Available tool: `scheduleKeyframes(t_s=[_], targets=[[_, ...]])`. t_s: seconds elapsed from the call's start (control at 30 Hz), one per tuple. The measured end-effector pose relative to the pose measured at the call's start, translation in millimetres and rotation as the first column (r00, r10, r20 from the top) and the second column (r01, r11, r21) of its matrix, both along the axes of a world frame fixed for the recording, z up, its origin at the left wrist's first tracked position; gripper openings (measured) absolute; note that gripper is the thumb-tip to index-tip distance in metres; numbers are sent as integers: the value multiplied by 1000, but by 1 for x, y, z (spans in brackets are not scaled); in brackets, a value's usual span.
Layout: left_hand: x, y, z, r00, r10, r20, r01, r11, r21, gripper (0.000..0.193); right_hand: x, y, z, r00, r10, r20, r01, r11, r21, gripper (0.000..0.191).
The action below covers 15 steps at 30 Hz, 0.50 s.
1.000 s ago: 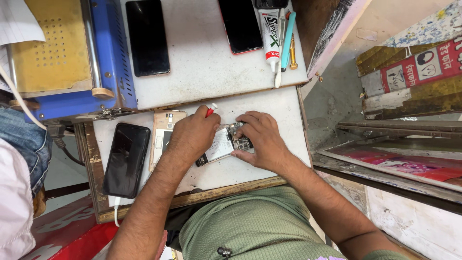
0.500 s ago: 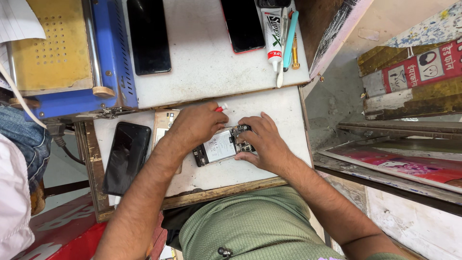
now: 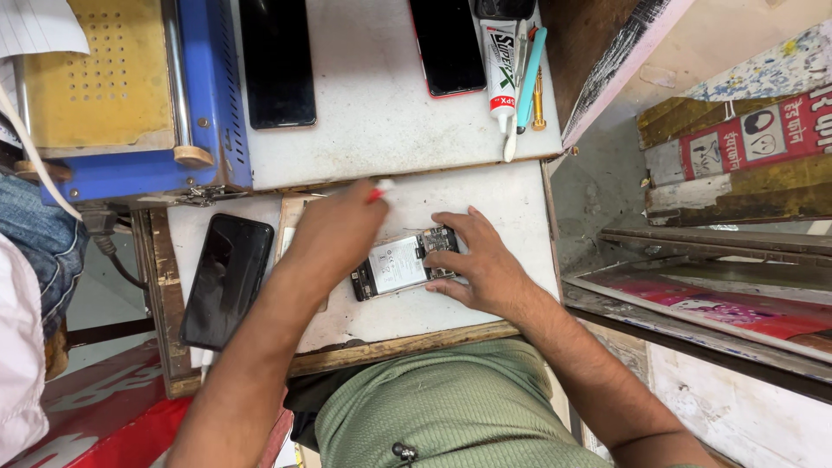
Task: The person repairs a smartphone at a workbench. They pry open the phone's back cover by hand, lift out the battery, then use a red-handled screwdriver to unscrew and work on the exposed internal board, repositioning the chassis and battery while handling the components.
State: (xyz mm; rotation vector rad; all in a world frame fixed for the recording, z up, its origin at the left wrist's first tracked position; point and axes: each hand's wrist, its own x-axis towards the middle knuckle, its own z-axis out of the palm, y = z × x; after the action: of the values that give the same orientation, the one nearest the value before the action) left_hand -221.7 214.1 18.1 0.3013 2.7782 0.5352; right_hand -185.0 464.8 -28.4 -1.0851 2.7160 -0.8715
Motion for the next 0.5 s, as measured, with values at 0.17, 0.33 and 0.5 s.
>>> scheduleKeyframes(t_s=[0.17, 0.33, 0.5], targets=[[58, -45, 15, 971, 124, -205, -143, 986, -85, 16, -3, 1, -8, 998, -52, 43, 50, 998, 43, 37], [85, -66, 5, 948, 207, -241, -234, 968, -91, 20, -3, -10, -5, 999, -35, -42, 36, 999, 29, 41], [94, -52, 0, 935, 196, -297, -208, 978, -8, 25, 2, -19, 9, 996, -69, -49, 70, 997, 16, 43]])
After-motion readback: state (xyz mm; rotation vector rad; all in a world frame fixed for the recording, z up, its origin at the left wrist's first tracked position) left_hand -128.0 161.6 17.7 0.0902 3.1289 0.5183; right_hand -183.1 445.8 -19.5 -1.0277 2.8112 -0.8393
